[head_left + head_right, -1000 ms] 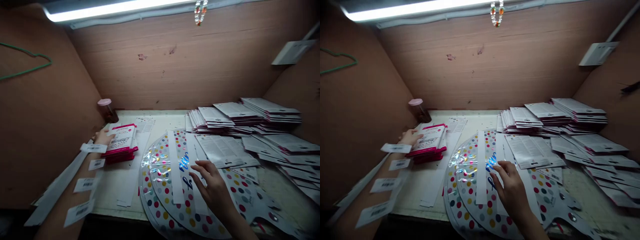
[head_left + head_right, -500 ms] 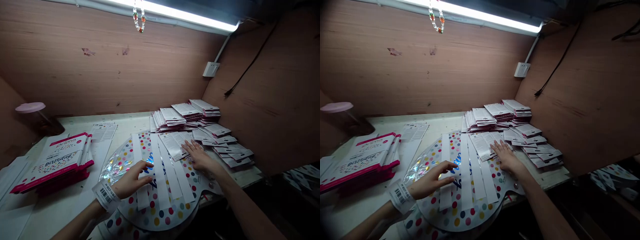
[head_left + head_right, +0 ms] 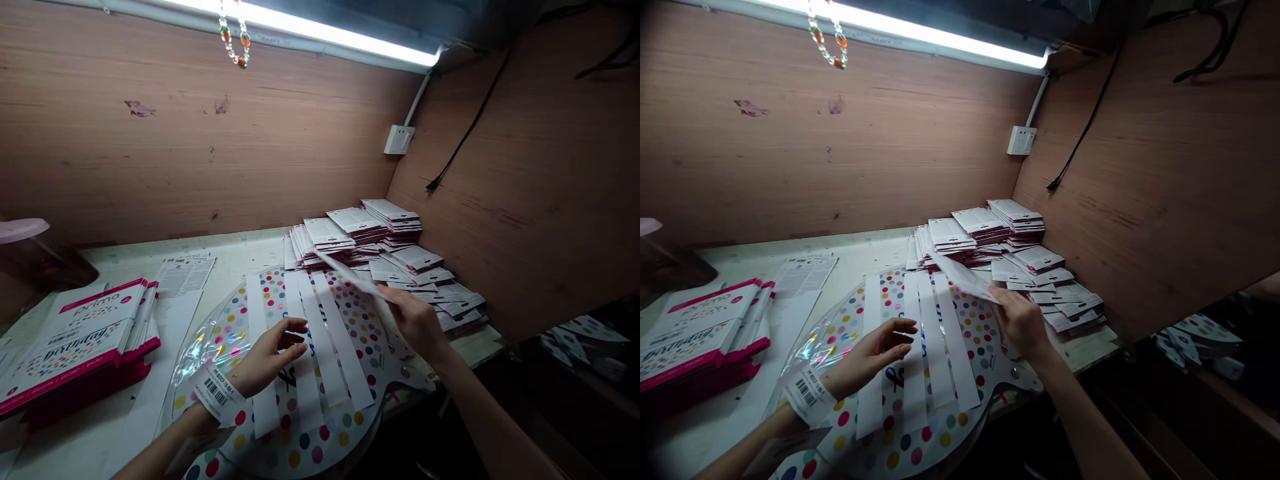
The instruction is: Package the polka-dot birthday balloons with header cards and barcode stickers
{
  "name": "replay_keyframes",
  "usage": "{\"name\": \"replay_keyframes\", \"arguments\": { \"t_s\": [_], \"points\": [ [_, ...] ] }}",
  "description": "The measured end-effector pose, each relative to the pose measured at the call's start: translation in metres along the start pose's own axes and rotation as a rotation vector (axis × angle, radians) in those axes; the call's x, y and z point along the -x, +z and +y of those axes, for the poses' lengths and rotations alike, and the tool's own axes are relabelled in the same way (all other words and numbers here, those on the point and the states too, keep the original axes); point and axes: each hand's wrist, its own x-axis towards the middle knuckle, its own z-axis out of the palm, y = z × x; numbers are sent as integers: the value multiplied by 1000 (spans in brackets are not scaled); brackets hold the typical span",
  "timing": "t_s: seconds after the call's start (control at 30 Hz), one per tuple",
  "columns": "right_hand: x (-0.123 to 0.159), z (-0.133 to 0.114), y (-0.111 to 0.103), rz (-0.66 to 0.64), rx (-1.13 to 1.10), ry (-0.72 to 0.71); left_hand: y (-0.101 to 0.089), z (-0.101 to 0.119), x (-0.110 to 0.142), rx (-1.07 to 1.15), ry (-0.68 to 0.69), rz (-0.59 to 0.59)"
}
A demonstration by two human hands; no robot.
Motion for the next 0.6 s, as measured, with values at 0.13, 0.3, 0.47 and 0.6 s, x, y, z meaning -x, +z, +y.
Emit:
{"name": "replay_keyframes", "arguments": {
  "t_s": [0.13,0.3,0.47,0.6],
  "points": [
    [29,0,-22,282,-513,314,9,-3,-12,-11,94,185],
    [64,7,19,165,-844,463,29,-9,-32,5,265,173],
    [87,3,40,13,-881,396,49,-17,-43,108,203,49],
    [86,7,30,-60,-804,279,55,-21,-50,116,183,103]
  ]
}}
